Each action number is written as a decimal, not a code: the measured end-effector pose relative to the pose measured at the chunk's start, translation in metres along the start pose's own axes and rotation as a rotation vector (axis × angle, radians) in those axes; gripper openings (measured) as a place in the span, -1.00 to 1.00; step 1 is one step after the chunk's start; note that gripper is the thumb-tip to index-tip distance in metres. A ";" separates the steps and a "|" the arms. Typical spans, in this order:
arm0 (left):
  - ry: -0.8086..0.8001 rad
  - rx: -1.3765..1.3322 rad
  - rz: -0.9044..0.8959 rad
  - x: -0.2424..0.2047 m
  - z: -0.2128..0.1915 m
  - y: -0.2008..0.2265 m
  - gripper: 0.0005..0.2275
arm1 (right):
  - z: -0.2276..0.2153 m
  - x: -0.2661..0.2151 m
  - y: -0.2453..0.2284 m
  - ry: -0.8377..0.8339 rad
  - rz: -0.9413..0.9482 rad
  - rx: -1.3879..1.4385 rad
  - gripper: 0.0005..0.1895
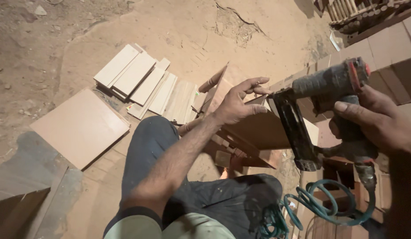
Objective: The person assembles a small wooden box by hand, aligning pre-cut panels and securing them with a pneumatic nail gun. The person applies glue to edges, positions panels, and fastens joints, then inspects the assembled box.
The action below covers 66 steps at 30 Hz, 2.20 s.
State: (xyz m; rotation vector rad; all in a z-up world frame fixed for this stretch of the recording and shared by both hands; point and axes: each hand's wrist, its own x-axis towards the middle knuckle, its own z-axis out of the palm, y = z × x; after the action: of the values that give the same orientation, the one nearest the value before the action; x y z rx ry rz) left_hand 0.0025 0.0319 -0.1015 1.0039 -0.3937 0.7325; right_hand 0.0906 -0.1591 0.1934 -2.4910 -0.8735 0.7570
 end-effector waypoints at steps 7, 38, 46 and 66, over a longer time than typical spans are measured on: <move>0.024 -0.107 -0.059 0.001 0.002 0.000 -0.28 | -0.003 0.002 0.002 -0.014 0.121 -0.052 -0.59; 0.051 0.072 -0.043 -0.002 0.004 0.007 -0.23 | 0.013 -0.013 -0.018 0.014 0.140 -0.069 -0.53; 0.041 -0.064 -0.076 -0.003 0.005 0.003 -0.26 | 0.017 -0.021 -0.021 0.010 0.101 -0.146 -0.51; 0.124 0.180 -0.138 -0.005 0.015 0.016 -0.35 | 0.090 -0.203 0.191 0.038 0.732 0.060 -0.40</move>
State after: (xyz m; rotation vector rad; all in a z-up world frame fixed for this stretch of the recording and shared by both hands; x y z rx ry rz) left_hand -0.0118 0.0224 -0.0874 1.1363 -0.1514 0.7101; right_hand -0.0116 -0.4163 0.0974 -2.7511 0.1139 0.9223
